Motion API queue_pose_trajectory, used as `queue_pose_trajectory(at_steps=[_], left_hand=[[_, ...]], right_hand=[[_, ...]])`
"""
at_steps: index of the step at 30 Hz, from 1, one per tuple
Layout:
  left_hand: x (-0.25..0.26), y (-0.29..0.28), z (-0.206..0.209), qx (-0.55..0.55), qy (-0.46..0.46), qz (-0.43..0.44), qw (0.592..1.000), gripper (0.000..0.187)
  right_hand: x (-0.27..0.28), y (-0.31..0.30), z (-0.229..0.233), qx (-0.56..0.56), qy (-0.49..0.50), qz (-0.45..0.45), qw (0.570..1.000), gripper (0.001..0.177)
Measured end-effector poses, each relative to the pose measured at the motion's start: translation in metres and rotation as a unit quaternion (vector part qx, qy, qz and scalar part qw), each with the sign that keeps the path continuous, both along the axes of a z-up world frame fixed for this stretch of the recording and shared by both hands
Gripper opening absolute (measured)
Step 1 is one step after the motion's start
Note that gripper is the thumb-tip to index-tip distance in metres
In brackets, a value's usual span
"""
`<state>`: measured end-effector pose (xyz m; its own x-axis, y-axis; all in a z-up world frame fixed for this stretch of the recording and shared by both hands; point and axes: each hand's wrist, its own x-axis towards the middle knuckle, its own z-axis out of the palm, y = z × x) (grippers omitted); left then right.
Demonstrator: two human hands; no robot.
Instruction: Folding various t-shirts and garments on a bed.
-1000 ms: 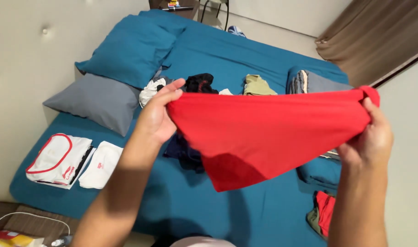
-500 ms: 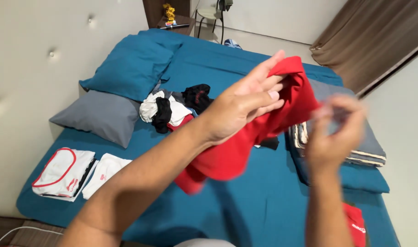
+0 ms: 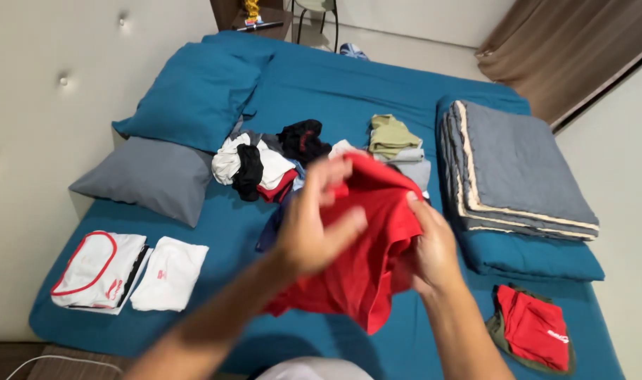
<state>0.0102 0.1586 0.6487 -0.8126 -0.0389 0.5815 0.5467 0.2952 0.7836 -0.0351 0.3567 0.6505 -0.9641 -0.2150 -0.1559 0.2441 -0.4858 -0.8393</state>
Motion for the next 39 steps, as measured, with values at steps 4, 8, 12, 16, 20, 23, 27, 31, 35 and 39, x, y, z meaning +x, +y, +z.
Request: queue_pose_trajectory(at_steps=[4, 8, 12, 16, 20, 23, 27, 31, 35, 39], left_hand=[[0.031, 0.018, -0.056, -0.034, -0.093, 0.035, 0.994, 0.067], [0.019, 0.011, -0.111, -0.046, -0.085, 0.121, 0.988, 0.023], [-0.005, -0.001, -0.139, 0.066, -0.246, 0.100, 0.962, 0.014], [-0.023, -0.005, -0.143, 0.220, -0.243, -0.046, 0.944, 0.022], [-0.028, -0.010, -0.085, 0.002, -0.143, -0.050, 0.988, 0.021], [-0.040, -0.018, -0.090, -0.119, -0.001, -0.017, 0.993, 0.031], [-0.056, -0.026, -0.096, -0.063, -0.122, -0.033, 0.990, 0.012], [-0.066, -0.031, -0.114, 0.025, -0.220, -0.089, 0.971, 0.017], [-0.076, -0.029, -0.133, 0.103, -0.217, -0.200, 0.950, 0.026], [-0.080, -0.019, -0.141, 0.130, -0.298, -0.236, 0.916, 0.027]], right_hand=[[-0.010, -0.017, -0.043, -0.018, -0.054, 0.009, 0.998, 0.027], [-0.013, -0.027, -0.065, -0.003, -0.097, -0.003, 0.995, 0.025], [-0.019, -0.026, -0.071, -0.004, -0.112, 0.000, 0.994, 0.026], [-0.032, -0.015, -0.070, 0.003, -0.141, -0.001, 0.990, 0.028], [-0.054, 0.007, -0.083, 0.019, -0.144, 0.042, 0.988, 0.024], [-0.065, 0.021, -0.096, -0.013, -0.156, 0.055, 0.986, 0.023], [-0.076, 0.033, -0.103, -0.022, -0.176, 0.069, 0.982, 0.024], [-0.087, 0.044, -0.117, -0.032, -0.183, 0.070, 0.980, 0.023], [-0.092, 0.051, -0.121, -0.036, -0.176, 0.064, 0.982, 0.021], [-0.090, 0.054, -0.118, -0.034, -0.152, 0.058, 0.986, 0.020]])
